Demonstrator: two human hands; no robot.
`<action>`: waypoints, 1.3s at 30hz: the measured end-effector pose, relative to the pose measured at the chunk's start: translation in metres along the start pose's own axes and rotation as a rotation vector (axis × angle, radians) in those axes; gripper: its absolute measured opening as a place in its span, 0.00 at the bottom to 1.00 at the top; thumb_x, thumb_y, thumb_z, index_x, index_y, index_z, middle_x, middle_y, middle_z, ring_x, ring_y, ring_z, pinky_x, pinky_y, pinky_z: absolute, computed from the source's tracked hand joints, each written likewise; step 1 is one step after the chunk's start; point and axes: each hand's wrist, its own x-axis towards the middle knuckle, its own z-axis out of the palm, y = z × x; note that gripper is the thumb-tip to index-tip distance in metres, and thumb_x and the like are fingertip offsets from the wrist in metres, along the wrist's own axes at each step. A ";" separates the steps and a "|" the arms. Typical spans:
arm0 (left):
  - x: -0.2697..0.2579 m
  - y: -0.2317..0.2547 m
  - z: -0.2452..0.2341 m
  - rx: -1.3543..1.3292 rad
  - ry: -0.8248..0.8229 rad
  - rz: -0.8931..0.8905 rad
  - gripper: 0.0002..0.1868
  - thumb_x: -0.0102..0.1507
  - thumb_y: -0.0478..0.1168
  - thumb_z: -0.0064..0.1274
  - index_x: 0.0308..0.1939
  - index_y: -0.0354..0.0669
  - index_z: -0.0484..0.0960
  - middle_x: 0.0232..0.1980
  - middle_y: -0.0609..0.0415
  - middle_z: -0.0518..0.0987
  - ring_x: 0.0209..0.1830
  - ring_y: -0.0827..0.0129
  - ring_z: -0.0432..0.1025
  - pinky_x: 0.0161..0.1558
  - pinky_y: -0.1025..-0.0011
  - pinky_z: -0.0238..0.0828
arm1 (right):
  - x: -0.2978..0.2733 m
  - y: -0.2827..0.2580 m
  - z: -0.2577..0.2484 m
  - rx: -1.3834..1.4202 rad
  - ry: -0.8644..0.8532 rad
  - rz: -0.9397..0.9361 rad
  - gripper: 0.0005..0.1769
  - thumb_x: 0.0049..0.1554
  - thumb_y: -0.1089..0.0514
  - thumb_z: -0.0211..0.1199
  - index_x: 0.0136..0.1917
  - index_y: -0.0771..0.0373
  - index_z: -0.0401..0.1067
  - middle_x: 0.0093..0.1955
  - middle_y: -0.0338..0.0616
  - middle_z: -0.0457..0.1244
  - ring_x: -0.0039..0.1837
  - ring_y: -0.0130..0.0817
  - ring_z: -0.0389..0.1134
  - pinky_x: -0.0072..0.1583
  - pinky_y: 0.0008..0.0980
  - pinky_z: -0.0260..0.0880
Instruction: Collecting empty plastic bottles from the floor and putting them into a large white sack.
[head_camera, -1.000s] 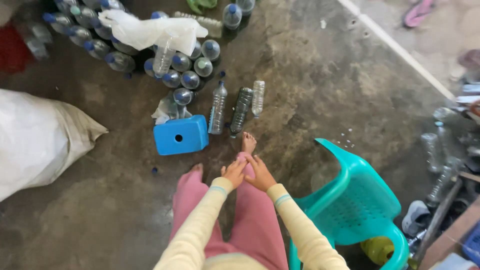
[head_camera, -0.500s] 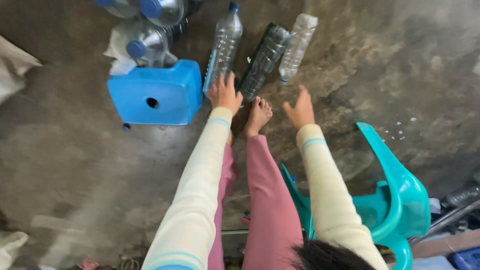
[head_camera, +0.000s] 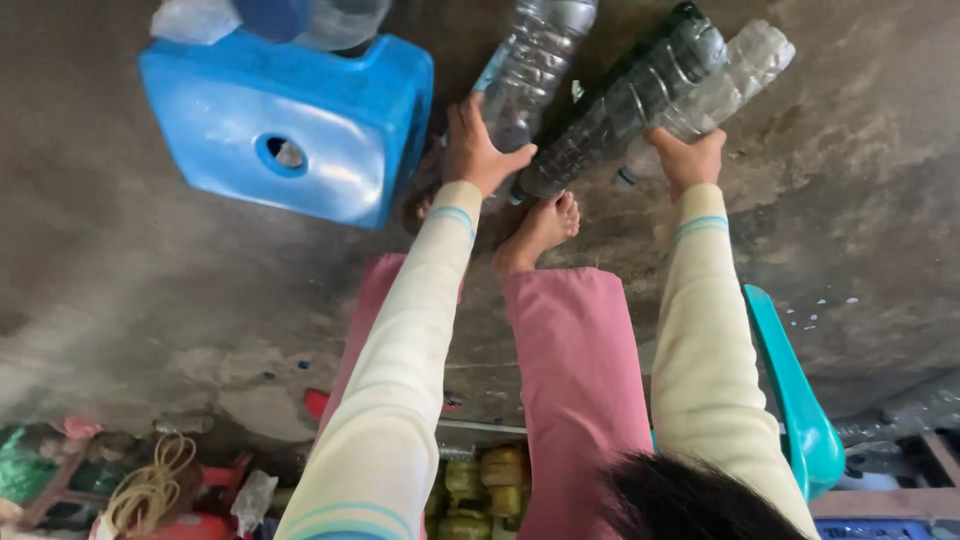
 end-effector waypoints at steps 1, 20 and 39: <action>-0.019 -0.002 -0.006 -0.005 0.007 -0.008 0.69 0.43 0.63 0.81 0.74 0.46 0.50 0.73 0.32 0.56 0.74 0.40 0.53 0.62 0.28 0.44 | -0.013 0.002 -0.001 -0.006 -0.007 -0.009 0.44 0.49 0.54 0.83 0.68 0.67 0.59 0.63 0.51 0.68 0.63 0.42 0.71 0.64 0.38 0.72; -0.122 0.050 -0.371 -1.359 0.044 0.265 0.53 0.55 0.48 0.71 0.77 0.42 0.54 0.68 0.49 0.67 0.68 0.61 0.69 0.68 0.60 0.69 | -0.270 -0.424 0.017 0.634 -0.557 -0.815 0.50 0.56 0.67 0.78 0.81 0.59 0.50 0.79 0.45 0.48 0.81 0.39 0.55 0.80 0.45 0.66; -0.155 0.018 -0.365 -1.685 0.283 -0.040 0.49 0.57 0.45 0.70 0.74 0.36 0.56 0.62 0.45 0.74 0.61 0.64 0.71 0.61 0.64 0.74 | -0.302 -0.534 0.100 0.418 -0.421 -0.765 0.39 0.50 0.49 0.84 0.70 0.56 0.69 0.74 0.49 0.46 0.73 0.44 0.57 0.70 0.45 0.71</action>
